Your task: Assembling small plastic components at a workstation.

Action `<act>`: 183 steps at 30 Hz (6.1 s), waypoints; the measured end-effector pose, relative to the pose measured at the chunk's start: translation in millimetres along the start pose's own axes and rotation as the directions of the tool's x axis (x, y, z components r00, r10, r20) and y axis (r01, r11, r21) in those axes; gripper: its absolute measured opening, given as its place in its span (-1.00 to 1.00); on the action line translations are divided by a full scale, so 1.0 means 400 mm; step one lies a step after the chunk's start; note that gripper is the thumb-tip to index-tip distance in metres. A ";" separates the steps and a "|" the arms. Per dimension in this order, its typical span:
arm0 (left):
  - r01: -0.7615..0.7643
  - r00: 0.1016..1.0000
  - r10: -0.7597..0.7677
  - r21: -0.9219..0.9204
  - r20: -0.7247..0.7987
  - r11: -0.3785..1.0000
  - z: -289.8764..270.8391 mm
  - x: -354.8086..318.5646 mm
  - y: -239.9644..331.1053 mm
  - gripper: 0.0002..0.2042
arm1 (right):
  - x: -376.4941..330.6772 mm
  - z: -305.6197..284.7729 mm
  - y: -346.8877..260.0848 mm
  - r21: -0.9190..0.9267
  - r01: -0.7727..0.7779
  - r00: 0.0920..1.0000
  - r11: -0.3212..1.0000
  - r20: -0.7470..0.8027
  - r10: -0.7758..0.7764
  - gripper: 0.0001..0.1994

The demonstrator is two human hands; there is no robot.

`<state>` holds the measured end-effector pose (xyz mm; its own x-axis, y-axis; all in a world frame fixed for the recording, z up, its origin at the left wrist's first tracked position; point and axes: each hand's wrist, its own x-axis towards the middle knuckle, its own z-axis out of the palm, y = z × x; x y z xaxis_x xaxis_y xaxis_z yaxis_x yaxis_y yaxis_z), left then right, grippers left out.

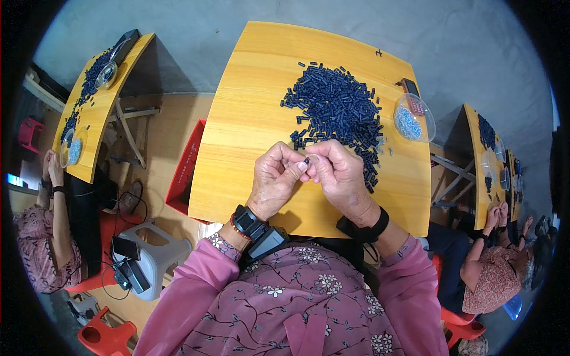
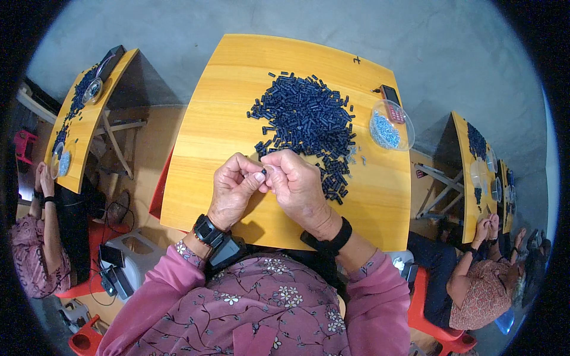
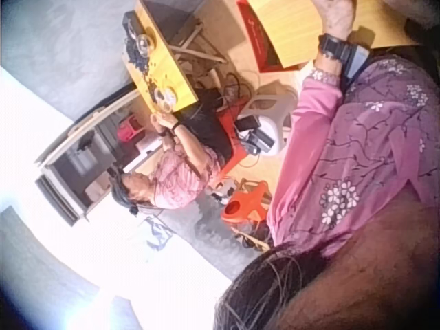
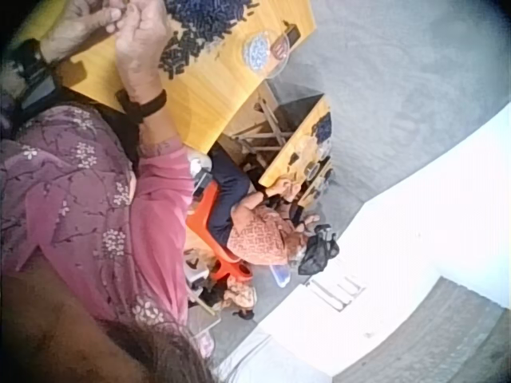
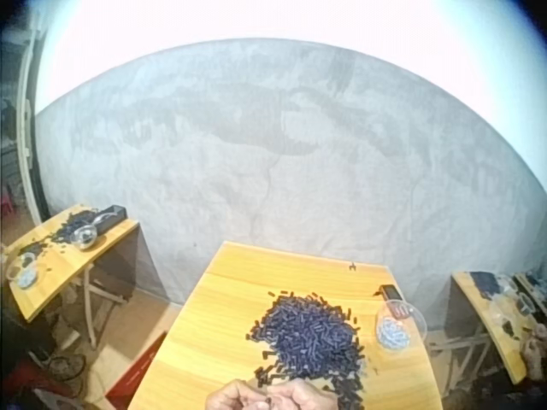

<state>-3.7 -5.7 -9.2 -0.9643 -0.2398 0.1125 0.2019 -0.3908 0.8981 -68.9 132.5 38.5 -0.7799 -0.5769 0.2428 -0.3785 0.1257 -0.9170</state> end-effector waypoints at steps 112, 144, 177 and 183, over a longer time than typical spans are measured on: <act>0.414 0.909 -0.374 -0.279 0.185 0.867 0.068 -0.210 0.034 -0.89 | -0.247 -0.063 -0.116 -0.330 0.296 0.953 0.897 0.169 -0.252 -0.72; 0.190 0.982 -0.188 -0.070 0.030 0.979 0.078 -0.223 0.023 -0.94 | -0.245 -0.033 -0.129 -0.549 0.311 0.936 0.776 0.319 -0.149 -0.79; 0.240 0.968 -0.246 0.113 0.041 0.964 0.047 -0.200 0.035 -0.97 | -0.245 -0.063 -0.100 -0.495 0.223 0.944 0.840 0.324 -0.059 -0.74; -0.210 0.875 0.255 0.152 -0.411 0.966 -0.074 -0.140 0.126 -0.96 | -0.261 -0.252 0.034 -0.427 0.018 0.999 0.904 -0.021 -0.030 -0.83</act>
<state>65.3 -38.2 17.0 -0.7216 -0.6752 0.1528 0.3716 -0.1916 0.9084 -42.9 275.6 32.7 -0.7788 -0.5631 0.2765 -0.5689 0.4483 -0.6894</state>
